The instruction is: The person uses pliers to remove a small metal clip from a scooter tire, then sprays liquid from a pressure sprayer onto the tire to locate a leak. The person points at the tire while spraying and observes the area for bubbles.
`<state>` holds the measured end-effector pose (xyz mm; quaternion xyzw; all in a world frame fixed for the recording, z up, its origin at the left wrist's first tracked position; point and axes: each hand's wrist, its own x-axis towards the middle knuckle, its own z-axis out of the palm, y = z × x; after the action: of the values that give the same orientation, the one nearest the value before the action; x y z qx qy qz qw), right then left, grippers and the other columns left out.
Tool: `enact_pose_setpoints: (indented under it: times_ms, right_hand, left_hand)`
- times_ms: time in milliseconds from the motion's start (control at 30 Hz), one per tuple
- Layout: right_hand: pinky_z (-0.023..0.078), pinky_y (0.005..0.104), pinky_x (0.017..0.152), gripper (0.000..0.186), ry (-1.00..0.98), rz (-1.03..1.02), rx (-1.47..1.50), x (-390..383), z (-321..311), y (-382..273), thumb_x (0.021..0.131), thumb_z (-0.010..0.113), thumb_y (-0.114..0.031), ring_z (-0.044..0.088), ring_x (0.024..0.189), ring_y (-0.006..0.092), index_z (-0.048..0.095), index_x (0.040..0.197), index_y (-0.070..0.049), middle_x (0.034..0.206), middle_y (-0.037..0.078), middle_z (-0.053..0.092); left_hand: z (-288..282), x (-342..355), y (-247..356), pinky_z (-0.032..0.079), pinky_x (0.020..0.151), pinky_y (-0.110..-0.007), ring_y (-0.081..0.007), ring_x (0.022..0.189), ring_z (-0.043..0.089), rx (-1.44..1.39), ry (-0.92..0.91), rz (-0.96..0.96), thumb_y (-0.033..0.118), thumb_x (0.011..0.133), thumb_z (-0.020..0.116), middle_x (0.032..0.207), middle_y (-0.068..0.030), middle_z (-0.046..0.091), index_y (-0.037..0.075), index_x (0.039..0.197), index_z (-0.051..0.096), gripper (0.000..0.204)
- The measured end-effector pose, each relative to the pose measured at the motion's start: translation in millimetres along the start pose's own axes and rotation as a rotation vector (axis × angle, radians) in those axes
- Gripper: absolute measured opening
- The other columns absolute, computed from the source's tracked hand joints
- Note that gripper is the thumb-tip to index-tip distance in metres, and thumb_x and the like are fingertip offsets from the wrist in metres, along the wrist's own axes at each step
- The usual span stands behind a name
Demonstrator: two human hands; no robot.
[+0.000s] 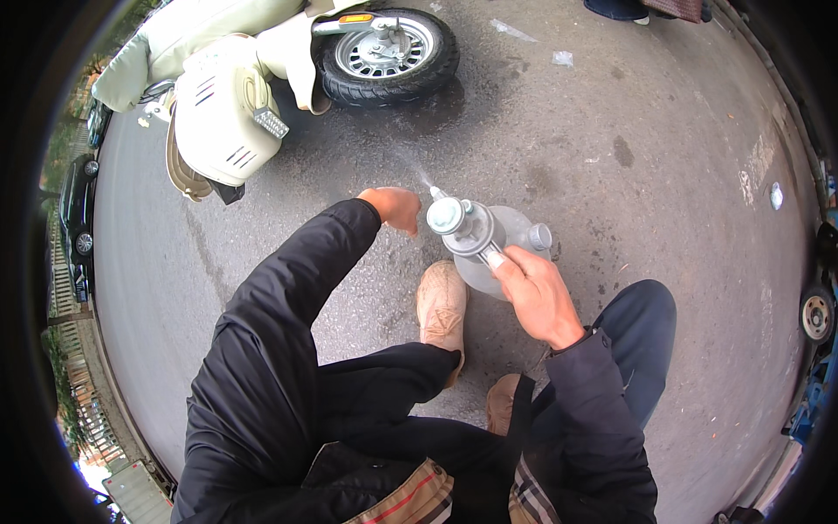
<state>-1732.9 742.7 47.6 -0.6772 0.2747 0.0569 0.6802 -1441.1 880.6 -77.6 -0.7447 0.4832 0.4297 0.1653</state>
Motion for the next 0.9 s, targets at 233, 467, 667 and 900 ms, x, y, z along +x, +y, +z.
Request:
enact_pose_setpoints:
  times_ms: [233, 467, 667, 900]
  right_hand:
    - [0.029, 0.0237, 0.043, 0.053, 0.265, 0.119, 0.315, 3.9, -16.1, 4.4, 0.106, 0.049, -0.056, 0.039, 0.048, 0.0064, 0.057, 0.102, -0.005, 0.067, -0.002, 0.047]
    - [0.031, 0.0239, 0.043, 0.032, 0.426, 0.008, 0.358, 9.4, -23.9, 10.9, 0.101, 0.068, -0.036, 0.042, 0.049, 0.0047, 0.057, 0.101, -0.005, 0.067, -0.003, 0.049]
    - [0.033, 0.0245, 0.049, 0.022, 0.535, 0.017, 0.27, 30.7, -32.6, 36.8, 0.093, 0.077, -0.019, 0.042, 0.055, 0.0021, 0.061, 0.093, -0.005, 0.069, -0.006, 0.051]
    - [0.041, 0.0281, 0.059, 0.021, 0.507, 0.017, 0.06, 35.0, -39.9, 51.6, 0.092, 0.075, -0.02, 0.048, 0.063, 0.0052, 0.064, 0.088, -0.003, 0.071, -0.005, 0.056]
  left_hand:
    - [-3.5, -1.0, 2.4, 0.056, 0.093, -0.047, -0.0378, 0.113, 0.071, -0.009, -0.008, -0.017, 0.036, 0.081, 0.081, 0.118, -0.0212, 0.074, 0.002, 0.116, 0.076, 0.049]
    - [-6.5, 6.1, 2.7, 0.056, 0.094, -0.048, -0.0388, 0.113, 0.07, 0.002, -0.002, 0.002, 0.037, 0.081, 0.08, 0.117, -0.0209, 0.074, 0.002, 0.115, 0.077, 0.049]
    - [-4.2, 15.6, -4.0, 0.056, 0.091, -0.049, -0.0385, 0.111, 0.071, 0.009, 0.061, 0.033, 0.038, 0.082, 0.079, 0.113, -0.0209, 0.075, 0.001, 0.112, 0.077, 0.048]
    - [-26.8, 21.3, 5.7, 0.055, 0.099, -0.049, -0.0414, 0.124, 0.064, 0.022, 0.252, -0.055, 0.026, 0.084, 0.07, 0.144, -0.0241, 0.057, 0.002, 0.12, 0.073, 0.044]
